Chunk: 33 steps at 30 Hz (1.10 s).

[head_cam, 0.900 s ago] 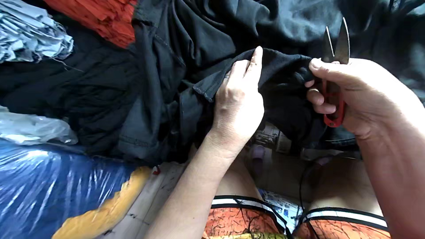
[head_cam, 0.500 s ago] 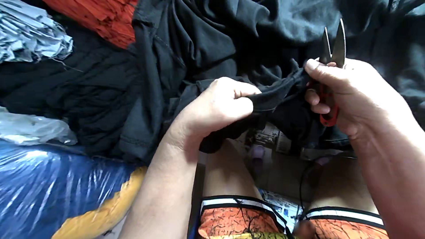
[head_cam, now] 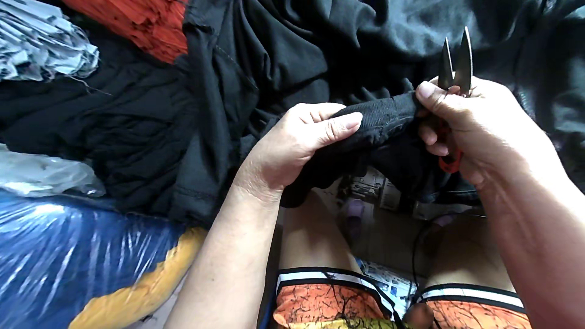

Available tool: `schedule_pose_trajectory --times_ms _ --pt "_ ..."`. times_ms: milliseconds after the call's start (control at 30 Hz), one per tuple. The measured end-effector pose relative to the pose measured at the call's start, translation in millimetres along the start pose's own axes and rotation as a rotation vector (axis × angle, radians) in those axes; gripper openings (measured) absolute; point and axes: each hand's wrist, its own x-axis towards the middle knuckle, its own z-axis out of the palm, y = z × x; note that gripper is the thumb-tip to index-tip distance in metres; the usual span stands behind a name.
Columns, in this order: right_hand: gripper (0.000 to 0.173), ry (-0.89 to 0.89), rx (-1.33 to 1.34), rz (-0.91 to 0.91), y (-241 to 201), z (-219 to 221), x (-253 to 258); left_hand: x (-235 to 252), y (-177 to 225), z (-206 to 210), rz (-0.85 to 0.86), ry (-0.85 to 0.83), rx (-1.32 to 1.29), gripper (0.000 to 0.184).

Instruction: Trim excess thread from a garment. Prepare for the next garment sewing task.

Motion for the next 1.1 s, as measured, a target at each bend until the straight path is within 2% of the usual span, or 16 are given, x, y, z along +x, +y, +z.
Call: schedule_pose_trajectory --times_ms 233,433,600,700,767,833,967,1100 --pt "0.009 0.021 0.009 -0.135 9 1 -6 0 -1 -1 0.024 -0.012 -0.017 0.029" --pt "0.015 0.13 -0.024 -0.446 24 6 -19 0 -2 2 0.032 0.019 -0.05 0.031" --pt "0.008 0.067 -0.154 -0.697 28 11 -35 -1 -1 5 0.04 0.033 -0.032 0.031" --pt "0.026 0.056 -0.364 -0.837 27 15 -37 -3 0 6 0.042 0.029 -0.003 0.029" --pt "0.032 0.077 -0.503 -0.835 29 21 -34 -3 1 8 0.033 0.055 0.014 0.031" --pt "0.026 0.107 -0.543 -0.83 34 25 -30 -2 3 11 0.018 0.074 0.033 0.033" --pt "0.012 0.143 -0.425 -0.845 46 25 -25 -4 1 13 -0.005 0.077 0.029 0.038" --pt "0.013 0.07 -0.32 -0.758 45 16 -27 -5 0 15 -0.016 0.118 -0.014 0.036"
